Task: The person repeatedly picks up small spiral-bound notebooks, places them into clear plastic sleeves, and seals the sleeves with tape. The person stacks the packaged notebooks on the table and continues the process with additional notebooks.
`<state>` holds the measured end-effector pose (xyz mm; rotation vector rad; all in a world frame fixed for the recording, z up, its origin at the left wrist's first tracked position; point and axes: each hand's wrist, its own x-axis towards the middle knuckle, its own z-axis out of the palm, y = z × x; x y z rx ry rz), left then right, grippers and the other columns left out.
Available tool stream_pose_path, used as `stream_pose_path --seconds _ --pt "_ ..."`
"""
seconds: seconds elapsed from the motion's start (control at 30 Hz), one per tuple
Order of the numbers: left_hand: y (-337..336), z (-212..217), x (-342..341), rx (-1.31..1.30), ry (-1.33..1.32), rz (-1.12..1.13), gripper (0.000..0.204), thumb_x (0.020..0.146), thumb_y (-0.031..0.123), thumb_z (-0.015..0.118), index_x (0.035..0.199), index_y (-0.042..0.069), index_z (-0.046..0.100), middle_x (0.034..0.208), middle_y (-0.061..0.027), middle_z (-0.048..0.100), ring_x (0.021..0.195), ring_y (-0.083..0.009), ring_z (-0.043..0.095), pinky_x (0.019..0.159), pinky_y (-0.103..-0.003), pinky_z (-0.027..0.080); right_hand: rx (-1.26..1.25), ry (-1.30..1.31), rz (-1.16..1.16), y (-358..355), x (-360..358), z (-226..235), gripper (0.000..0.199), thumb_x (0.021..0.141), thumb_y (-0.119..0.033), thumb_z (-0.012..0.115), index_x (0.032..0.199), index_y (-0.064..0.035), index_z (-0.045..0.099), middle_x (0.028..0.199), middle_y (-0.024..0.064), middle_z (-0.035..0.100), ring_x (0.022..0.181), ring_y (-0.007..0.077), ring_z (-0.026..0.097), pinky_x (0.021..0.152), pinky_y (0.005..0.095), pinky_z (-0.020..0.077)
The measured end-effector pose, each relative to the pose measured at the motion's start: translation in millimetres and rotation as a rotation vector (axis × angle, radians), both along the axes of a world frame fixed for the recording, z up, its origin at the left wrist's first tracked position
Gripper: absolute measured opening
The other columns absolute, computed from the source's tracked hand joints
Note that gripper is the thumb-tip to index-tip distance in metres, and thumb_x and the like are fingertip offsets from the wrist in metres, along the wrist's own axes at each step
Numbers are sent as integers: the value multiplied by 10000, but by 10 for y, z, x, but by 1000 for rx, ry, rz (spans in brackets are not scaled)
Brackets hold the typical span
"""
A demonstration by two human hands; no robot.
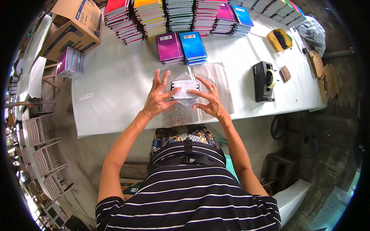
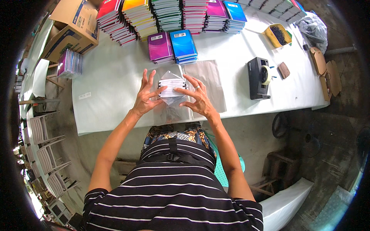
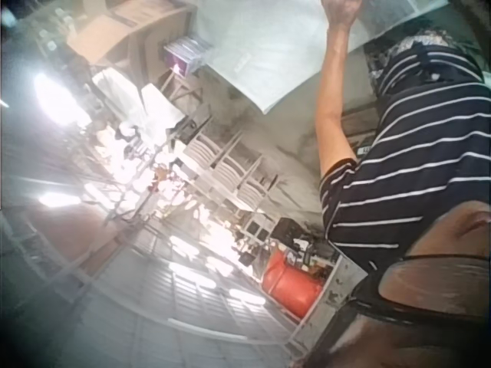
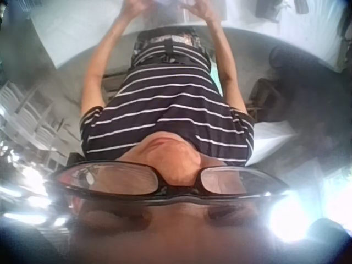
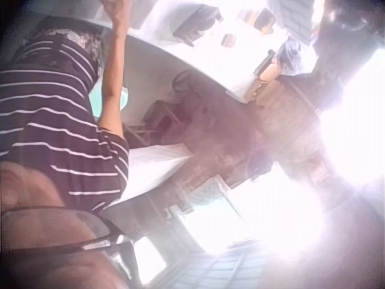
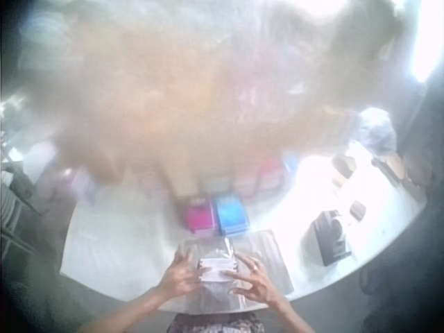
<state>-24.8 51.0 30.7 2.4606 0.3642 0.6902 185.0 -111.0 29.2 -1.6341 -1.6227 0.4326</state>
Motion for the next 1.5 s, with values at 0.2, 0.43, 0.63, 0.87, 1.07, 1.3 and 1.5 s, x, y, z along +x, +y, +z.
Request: stream_pose_path --seconds 0.2,0.43,0.63,0.87,1.07,1.3,1.5 --pt "35 3 35 10 14 7 647 597 214 855 1193 372 663 1585 -44 215 1464 -381 75 1166 -494 248 91 -6 -58 47 -101 -33 556 676 -310 801 1214 -326 658 1504 85 353 1358 318 339 1095 493 296" --pt "-45 -92 5 -101 -67 42 666 616 222 850 1227 382 638 1585 -61 210 1463 -382 88 1169 -502 236 31 -101 -65 68 -155 29 579 667 -234 798 1221 -322 653 1514 66 336 1338 318 357 1097 482 294" --pt "16 37 79 122 7 21 478 713 369 783 1178 382 671 1572 -58 252 1462 -379 95 1167 -511 216 27 -67 -68 74 -150 38 486 713 -248 784 1186 -272 674 1509 64 345 1328 318 364 1095 477 297" --pt "112 279 99 190 104 -47 328 764 429 738 1084 361 723 1538 13 337 1469 -345 95 1169 -499 197 20 225 -95 136 -173 104 292 760 -289 783 1020 -161 753 1365 129 491 1255 318 447 993 458 402" --pt "166 418 168 144 169 -61 305 762 386 750 1064 351 732 1490 85 410 1470 -315 119 1168 -478 223 63 209 -195 248 -202 119 243 764 -234 789 988 -143 759 1194 144 591 1073 273 574 892 405 461" --pt "362 243 301 -3 -28 -150 419 778 312 749 1188 345 669 1474 106 425 1467 -299 138 1186 -482 206 81 141 -248 352 -191 128 198 743 -207 803 902 -110 736 1053 109 642 987 259 597 886 395 430" --pt "374 306 429 -553 -4 -59 770 714 294 821 1405 230 487 1429 7 500 1452 -298 210 1166 -413 238 2 441 -316 444 -146 220 331 692 -230 838 916 -52 671 975 60 653 951 201 594 863 348 394"
